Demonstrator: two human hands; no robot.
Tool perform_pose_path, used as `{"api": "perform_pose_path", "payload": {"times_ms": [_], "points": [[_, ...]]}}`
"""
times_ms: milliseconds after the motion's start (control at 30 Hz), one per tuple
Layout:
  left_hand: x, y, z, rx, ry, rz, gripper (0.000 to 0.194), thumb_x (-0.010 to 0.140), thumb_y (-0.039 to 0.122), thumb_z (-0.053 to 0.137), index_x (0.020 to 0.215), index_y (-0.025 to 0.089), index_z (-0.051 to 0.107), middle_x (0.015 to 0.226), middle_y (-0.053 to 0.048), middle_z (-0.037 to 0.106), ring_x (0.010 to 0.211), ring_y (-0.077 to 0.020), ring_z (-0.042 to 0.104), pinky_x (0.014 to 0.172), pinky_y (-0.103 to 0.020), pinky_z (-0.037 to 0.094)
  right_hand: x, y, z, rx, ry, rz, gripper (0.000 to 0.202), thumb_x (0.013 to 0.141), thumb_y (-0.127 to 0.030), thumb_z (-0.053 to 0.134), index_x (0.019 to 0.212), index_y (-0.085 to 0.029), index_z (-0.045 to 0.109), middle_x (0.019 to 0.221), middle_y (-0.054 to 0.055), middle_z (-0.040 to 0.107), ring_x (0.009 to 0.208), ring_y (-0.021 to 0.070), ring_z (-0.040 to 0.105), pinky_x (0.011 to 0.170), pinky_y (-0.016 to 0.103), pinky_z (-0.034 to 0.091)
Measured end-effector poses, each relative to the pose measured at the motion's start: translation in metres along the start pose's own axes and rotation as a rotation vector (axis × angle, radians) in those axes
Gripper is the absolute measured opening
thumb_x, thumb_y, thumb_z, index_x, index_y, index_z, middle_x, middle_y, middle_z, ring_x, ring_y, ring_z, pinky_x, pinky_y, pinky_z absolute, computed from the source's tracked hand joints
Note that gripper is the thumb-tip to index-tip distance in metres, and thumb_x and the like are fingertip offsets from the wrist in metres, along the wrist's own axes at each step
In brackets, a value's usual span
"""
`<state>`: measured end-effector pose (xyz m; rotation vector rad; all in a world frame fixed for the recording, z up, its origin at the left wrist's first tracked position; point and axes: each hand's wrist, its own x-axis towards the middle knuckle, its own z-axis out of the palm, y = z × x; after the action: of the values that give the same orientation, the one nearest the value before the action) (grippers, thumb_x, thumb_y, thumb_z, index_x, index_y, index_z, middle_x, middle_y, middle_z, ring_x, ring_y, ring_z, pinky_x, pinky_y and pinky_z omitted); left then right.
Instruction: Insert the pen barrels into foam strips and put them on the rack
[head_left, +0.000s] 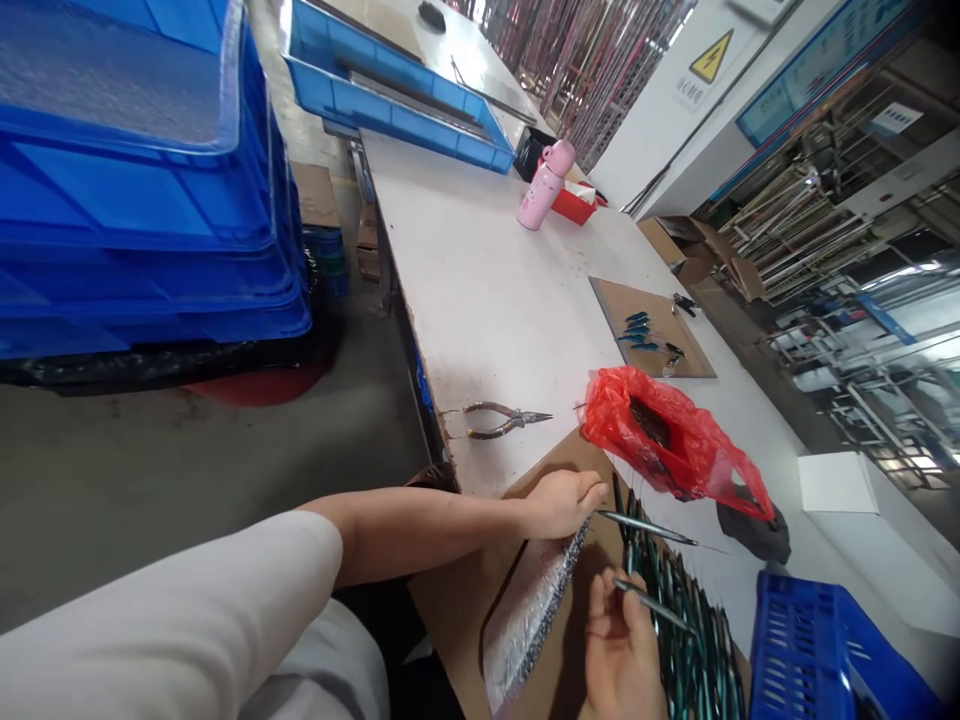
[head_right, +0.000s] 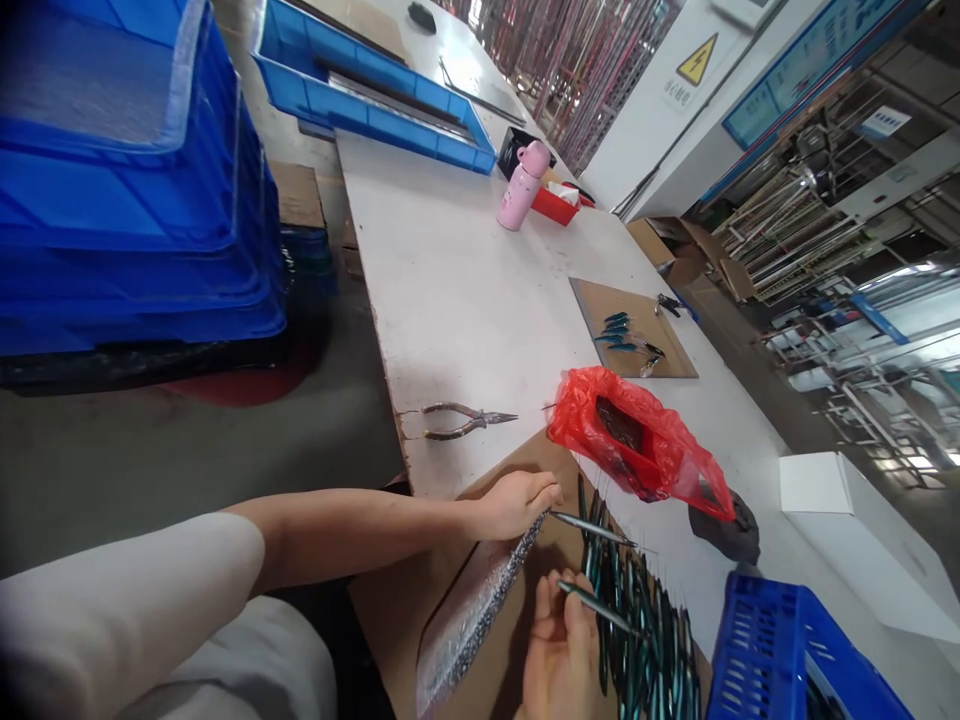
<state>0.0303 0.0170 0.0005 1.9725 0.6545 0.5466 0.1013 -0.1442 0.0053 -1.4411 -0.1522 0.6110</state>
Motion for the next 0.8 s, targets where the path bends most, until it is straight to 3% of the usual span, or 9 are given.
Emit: {"api": "perform_pose_path", "payload": {"times_ms": [100,200,367,600,800], "points": [[0.000,0.000,0.000,-0.004,0.002,0.004,0.041,0.091,0.040,0.019,0.080,0.018,0.051,0.071,-0.001,0.056,0.064,-0.0136,0.051,0.060,-0.024,0.036,-0.001,0.000,0.024,0.048,0.064,-0.029,0.018,0.065,-0.030,0.067,0.078,-0.020,0.060,0.080,0.001,0.066,0.083,0.0163,0.062,0.083,0.037,0.049],[0.000,0.001,0.000,0.032,0.011,0.003,0.042,0.091,0.042,0.019,0.078,0.018,0.051,0.069,-0.001,0.056,0.062,-0.0138,0.051,0.058,-0.025,0.035,0.000,0.003,0.034,0.007,0.020,-0.018,0.021,0.071,-0.037,0.062,0.081,-0.019,0.059,0.084,0.004,0.067,0.088,0.0199,0.062,0.087,0.041,0.047],[0.000,0.005,-0.002,0.073,-0.018,-0.018,0.044,0.091,0.043,0.017,0.080,0.018,0.051,0.070,-0.002,0.057,0.064,-0.0152,0.054,0.059,-0.025,0.037,-0.001,0.014,0.035,-0.096,0.039,0.006,0.031,0.075,-0.042,0.055,0.095,-0.017,0.057,0.080,0.007,0.067,0.082,0.0237,0.063,0.077,0.043,0.050],[0.001,0.005,0.000,0.080,-0.061,-0.020,0.044,0.091,0.044,0.017,0.082,0.018,0.052,0.076,-0.003,0.060,0.070,-0.0171,0.058,0.064,-0.027,0.041,-0.002,0.017,0.043,-0.041,0.033,-0.005,0.034,0.076,-0.040,0.053,0.106,-0.025,0.054,0.077,0.000,0.064,0.072,0.0190,0.061,0.065,0.034,0.050],[0.002,0.004,0.001,0.073,-0.071,-0.005,0.045,0.090,0.045,0.016,0.082,0.018,0.052,0.077,-0.005,0.062,0.070,-0.0188,0.059,0.063,-0.028,0.041,-0.005,0.013,0.048,-0.086,0.054,0.032,0.035,0.077,-0.042,0.050,0.106,-0.023,0.054,0.082,0.001,0.063,0.076,0.0186,0.059,0.066,0.032,0.049]]}}
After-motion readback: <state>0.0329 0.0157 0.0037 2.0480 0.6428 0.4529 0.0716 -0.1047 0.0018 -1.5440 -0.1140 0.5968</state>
